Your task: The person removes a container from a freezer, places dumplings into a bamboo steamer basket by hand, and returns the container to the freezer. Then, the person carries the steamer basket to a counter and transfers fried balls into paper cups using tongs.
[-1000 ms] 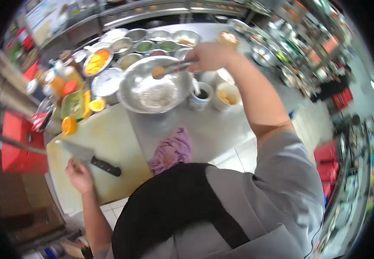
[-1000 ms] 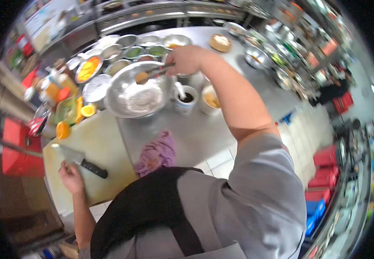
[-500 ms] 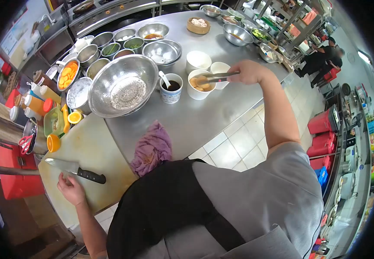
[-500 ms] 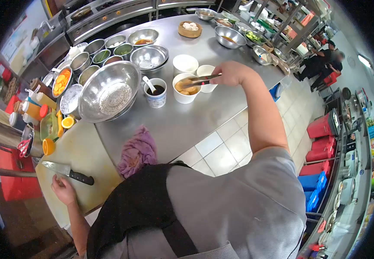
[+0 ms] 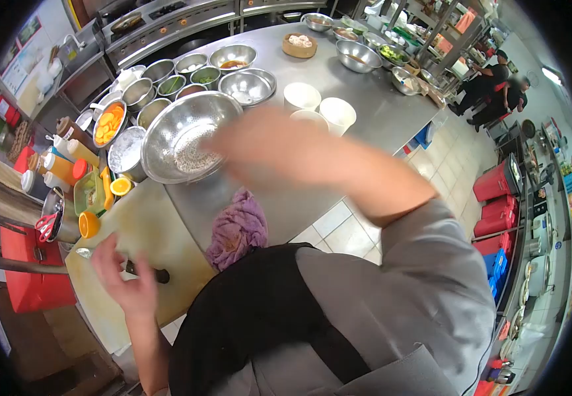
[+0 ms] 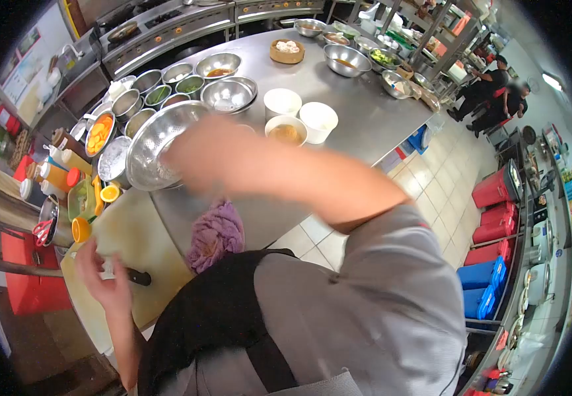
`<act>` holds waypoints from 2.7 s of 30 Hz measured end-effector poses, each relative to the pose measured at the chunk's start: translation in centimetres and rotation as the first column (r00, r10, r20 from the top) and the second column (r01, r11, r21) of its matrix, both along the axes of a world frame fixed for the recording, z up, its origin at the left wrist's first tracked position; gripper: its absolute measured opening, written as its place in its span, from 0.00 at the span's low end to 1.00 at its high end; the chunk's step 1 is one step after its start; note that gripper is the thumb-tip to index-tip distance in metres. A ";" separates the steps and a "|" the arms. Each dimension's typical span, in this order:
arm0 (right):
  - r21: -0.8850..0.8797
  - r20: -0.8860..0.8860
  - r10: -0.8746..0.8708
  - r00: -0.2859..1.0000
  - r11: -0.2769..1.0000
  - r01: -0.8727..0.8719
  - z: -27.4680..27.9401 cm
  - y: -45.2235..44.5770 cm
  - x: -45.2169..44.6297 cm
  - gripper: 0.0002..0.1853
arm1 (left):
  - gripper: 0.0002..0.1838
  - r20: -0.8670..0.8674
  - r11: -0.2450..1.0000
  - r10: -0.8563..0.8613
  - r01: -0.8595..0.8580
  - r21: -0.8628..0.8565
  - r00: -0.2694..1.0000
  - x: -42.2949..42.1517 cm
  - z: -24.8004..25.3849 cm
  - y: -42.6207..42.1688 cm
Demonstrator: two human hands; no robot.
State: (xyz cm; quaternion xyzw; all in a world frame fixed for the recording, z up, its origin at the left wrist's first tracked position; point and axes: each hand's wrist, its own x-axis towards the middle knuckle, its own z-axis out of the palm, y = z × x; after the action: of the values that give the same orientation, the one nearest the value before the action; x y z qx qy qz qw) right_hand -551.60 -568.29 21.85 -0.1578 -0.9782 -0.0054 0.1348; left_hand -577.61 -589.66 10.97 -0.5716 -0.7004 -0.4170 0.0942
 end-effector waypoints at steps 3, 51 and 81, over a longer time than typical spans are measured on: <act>-0.188 0.296 0.222 0.929 0.967 -0.171 -1.7 -4.8 -6.5 0.14 | 0.30 -0.247 0.972 -0.172 0.124 -0.201 0.954 4.6 4.6 1.8; -0.485 0.071 -0.375 0.924 0.797 0.360 -10.8 -0.8 7.9 0.18 | 0.10 -0.091 0.686 0.661 -0.550 0.476 0.745 -27.1 16.9 6.9; -0.744 0.208 -0.241 0.948 0.590 0.313 -22.5 -1.9 11.7 0.15 | 0.13 -0.459 0.675 0.554 -0.052 0.736 0.694 -11.8 27.2 10.8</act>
State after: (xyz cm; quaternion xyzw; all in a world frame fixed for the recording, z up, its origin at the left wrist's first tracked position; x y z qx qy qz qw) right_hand -539.87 -570.14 -0.64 -0.3497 -0.8548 0.3833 0.0105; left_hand -589.38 -578.83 38.20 -0.4695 -0.5117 -0.3905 0.6044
